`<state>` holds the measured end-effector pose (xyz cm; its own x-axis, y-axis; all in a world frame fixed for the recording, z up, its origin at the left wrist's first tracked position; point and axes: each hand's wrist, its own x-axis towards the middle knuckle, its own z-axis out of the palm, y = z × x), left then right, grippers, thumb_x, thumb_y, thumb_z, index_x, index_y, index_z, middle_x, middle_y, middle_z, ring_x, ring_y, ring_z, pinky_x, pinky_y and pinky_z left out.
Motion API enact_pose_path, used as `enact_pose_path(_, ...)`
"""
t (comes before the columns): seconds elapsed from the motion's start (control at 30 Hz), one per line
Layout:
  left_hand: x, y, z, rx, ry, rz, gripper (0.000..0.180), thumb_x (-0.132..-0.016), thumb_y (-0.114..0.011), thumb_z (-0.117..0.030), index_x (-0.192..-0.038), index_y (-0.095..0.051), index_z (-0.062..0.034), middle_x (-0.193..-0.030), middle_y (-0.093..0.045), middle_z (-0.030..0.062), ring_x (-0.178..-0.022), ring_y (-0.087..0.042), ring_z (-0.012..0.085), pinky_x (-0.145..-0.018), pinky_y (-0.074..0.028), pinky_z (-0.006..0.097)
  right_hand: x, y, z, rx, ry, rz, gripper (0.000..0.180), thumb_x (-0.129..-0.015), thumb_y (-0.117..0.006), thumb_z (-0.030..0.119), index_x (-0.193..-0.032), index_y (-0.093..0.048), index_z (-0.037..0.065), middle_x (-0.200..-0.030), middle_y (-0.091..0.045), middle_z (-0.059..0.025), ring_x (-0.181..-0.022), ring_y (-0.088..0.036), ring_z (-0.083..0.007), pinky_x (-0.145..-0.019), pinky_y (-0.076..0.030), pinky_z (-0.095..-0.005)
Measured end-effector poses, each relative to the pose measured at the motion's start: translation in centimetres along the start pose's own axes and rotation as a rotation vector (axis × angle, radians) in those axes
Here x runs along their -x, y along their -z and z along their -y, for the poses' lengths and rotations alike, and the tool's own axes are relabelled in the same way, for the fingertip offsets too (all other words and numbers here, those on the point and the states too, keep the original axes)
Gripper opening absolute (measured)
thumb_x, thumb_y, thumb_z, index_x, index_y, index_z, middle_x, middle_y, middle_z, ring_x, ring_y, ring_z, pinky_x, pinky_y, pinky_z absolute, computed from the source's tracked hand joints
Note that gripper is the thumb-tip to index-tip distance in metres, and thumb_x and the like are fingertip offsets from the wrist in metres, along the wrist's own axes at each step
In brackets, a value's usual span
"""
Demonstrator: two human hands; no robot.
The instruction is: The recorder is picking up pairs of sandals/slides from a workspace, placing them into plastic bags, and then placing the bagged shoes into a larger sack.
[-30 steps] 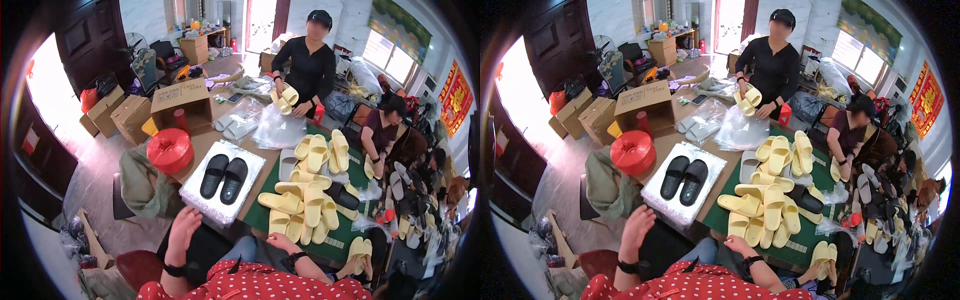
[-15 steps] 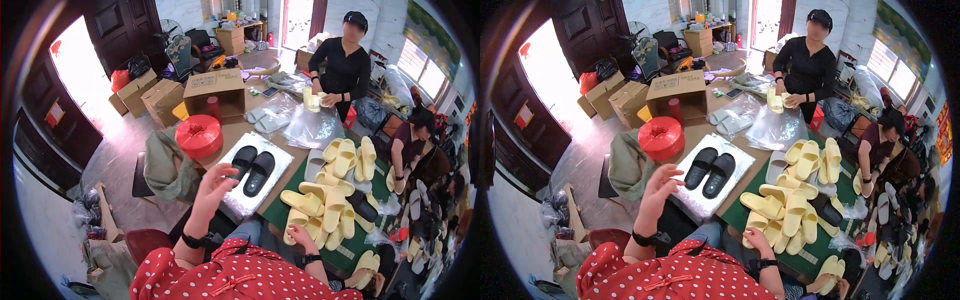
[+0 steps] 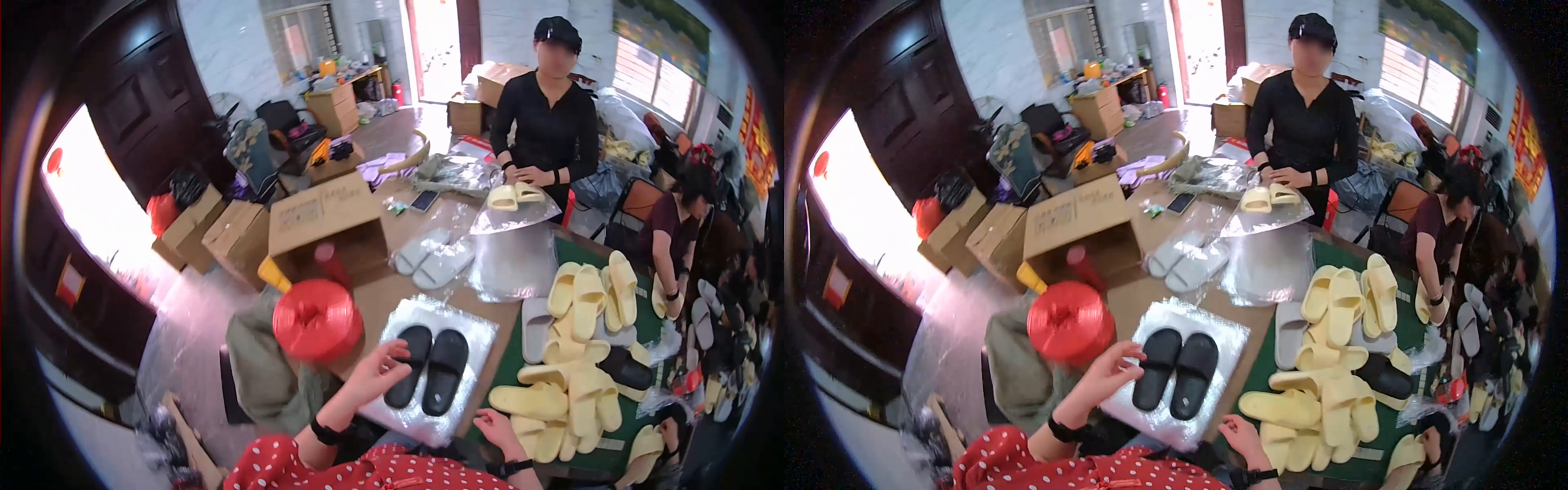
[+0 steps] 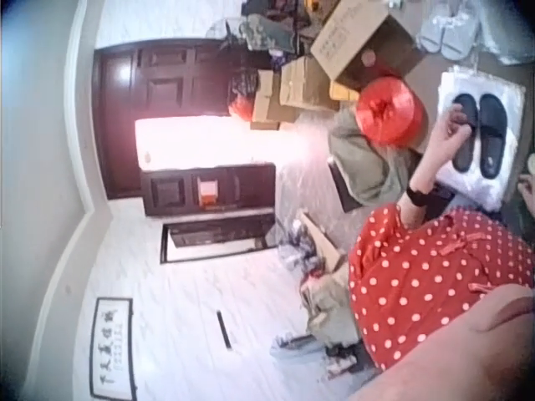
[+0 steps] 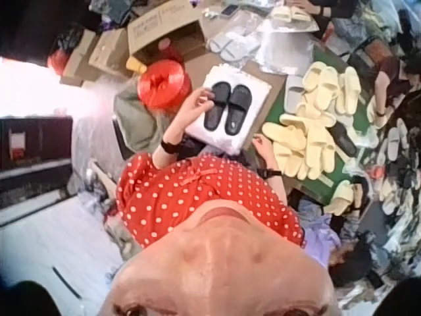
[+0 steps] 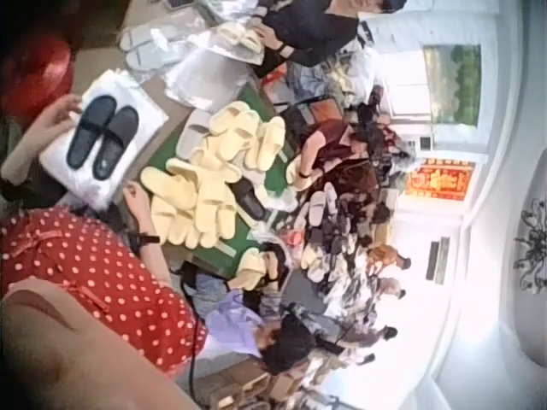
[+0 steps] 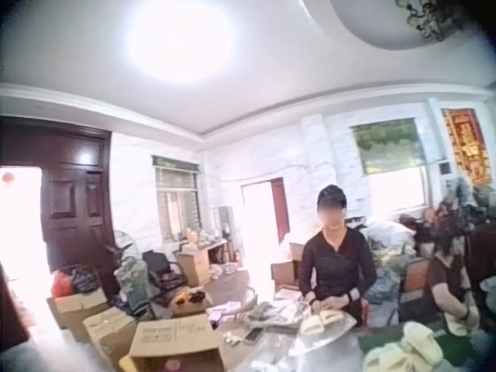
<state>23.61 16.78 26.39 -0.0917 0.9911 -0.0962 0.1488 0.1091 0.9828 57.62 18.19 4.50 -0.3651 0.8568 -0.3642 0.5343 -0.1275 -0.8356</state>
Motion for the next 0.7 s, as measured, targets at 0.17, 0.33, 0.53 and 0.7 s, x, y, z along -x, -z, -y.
enact_pose_path(0.17, -8.2, 3.1, 7.4, -0.669, -0.208, 0.130, 0.058, -0.087, -0.069, -0.033, -0.133, -0.047, -0.0047, -0.132, -0.053, 0.0212, -0.119, -0.053, 0.0381, -0.100, -0.043, 0.043, -5.2, -5.9, 6.4, -0.121, -0.020, -0.149, 0.033, -0.084, -0.071, 0.026, -0.108, -0.066, 0.003, -0.083, -0.069, -0.0095, -0.073, -0.066, -0.0181, -0.069, -0.053, -0.0311)
enact_pose_path(0.33, -11.0, 4.5, 17.1, -0.876, -0.312, 0.311, 0.084, -0.085, -0.066, -0.047, -0.145, -0.031, 0.0001, -0.150, -0.020, 0.0341, -0.137, -0.028, 0.0494, -0.111, -0.031, 0.048, -9.7, -11.0, 10.2, -0.007, -0.145, -0.212, 0.035, -0.083, -0.072, 0.025, -0.108, -0.065, 0.001, -0.078, -0.066, -0.0076, -0.070, -0.064, -0.0180, -0.066, -0.051, -0.0305)
enact_pose_path(0.53, -10.9, 5.9, 23.2, -0.726, -0.276, 0.455, 0.086, -0.085, -0.067, -0.044, -0.147, -0.026, -0.0005, -0.153, -0.012, 0.0333, -0.141, -0.018, 0.0490, -0.115, -0.024, 0.050, -12.4, -13.1, 12.2, 0.332, -0.123, -0.299, 0.064, -0.077, -0.072, 0.049, -0.115, -0.058, 0.000, -0.095, -0.065, -0.0147, -0.091, -0.062, -0.0329, -0.079, -0.050, -0.0421)
enact_pose_path(0.7, -11.0, 6.3, 23.5, -0.735, -0.227, 0.478, 0.086, -0.085, -0.068, -0.044, -0.148, -0.027, -0.0037, -0.153, -0.007, 0.0344, -0.142, -0.015, 0.0488, -0.115, -0.022, 0.050, -13.5, -13.4, 10.2, 0.449, -0.077, -0.207, 0.061, -0.081, -0.067, 0.051, -0.115, -0.056, 0.001, -0.102, -0.063, -0.0177, -0.098, -0.060, -0.0369, -0.084, -0.049, -0.0442)
